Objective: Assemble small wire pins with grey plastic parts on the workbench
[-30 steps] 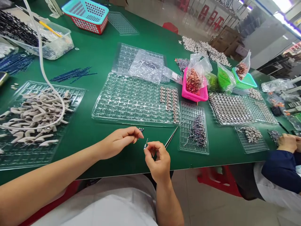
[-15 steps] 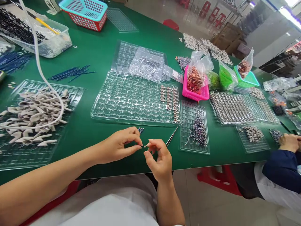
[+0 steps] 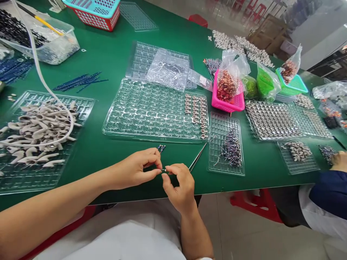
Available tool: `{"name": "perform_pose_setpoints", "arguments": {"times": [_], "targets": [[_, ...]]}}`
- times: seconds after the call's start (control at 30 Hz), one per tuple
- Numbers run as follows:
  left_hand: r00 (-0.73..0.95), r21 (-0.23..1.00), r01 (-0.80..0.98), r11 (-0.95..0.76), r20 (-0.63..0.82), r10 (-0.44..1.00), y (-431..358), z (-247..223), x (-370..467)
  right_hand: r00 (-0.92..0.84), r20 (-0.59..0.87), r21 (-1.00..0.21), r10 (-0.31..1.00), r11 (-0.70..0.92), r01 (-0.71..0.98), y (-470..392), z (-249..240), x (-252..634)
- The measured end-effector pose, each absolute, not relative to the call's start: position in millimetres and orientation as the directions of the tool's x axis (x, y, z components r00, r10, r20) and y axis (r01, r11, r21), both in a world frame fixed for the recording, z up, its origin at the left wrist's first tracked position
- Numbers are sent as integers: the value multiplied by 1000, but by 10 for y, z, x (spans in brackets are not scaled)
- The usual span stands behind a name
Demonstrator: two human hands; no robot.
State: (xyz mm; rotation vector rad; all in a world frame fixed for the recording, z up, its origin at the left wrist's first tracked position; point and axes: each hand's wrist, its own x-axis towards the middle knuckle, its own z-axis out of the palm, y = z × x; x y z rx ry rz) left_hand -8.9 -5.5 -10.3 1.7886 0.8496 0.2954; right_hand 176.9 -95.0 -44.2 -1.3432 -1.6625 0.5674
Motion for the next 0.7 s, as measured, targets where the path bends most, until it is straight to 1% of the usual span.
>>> {"name": "perform_pose_setpoints", "arguments": {"times": [0.1, 0.17, 0.3, 0.43, 0.57, 0.7], "targets": [[715, 898, 412, -152, -215, 665, -55, -91, -87, -10, 375, -787, 927, 324, 524, -938, -455, 1771], [717, 907, 407, -110, -242, 654, -46, -68, -85, -7, 389, -782, 921, 334, 526, -932, -470, 1773], [729, 923, 378, 63, -339, 595, -3, -10, -78, 6, 450, -764, 893, 382, 520, -929, -491, 1780], [711, 886, 413, 212, -459, 532, 36, 3, -68, -19, 512, -724, 859, 443, 529, -930, -481, 1778], [700, 875, 382, 297, -484, 525, 44, -31, -68, -8, 536, -693, 844, 446, 566, -934, -483, 1768], [717, 847, 292, 444, -501, 485, 37, -65, -69, 16, 524, -695, 852, 416, 587, -930, -500, 1765]]}}
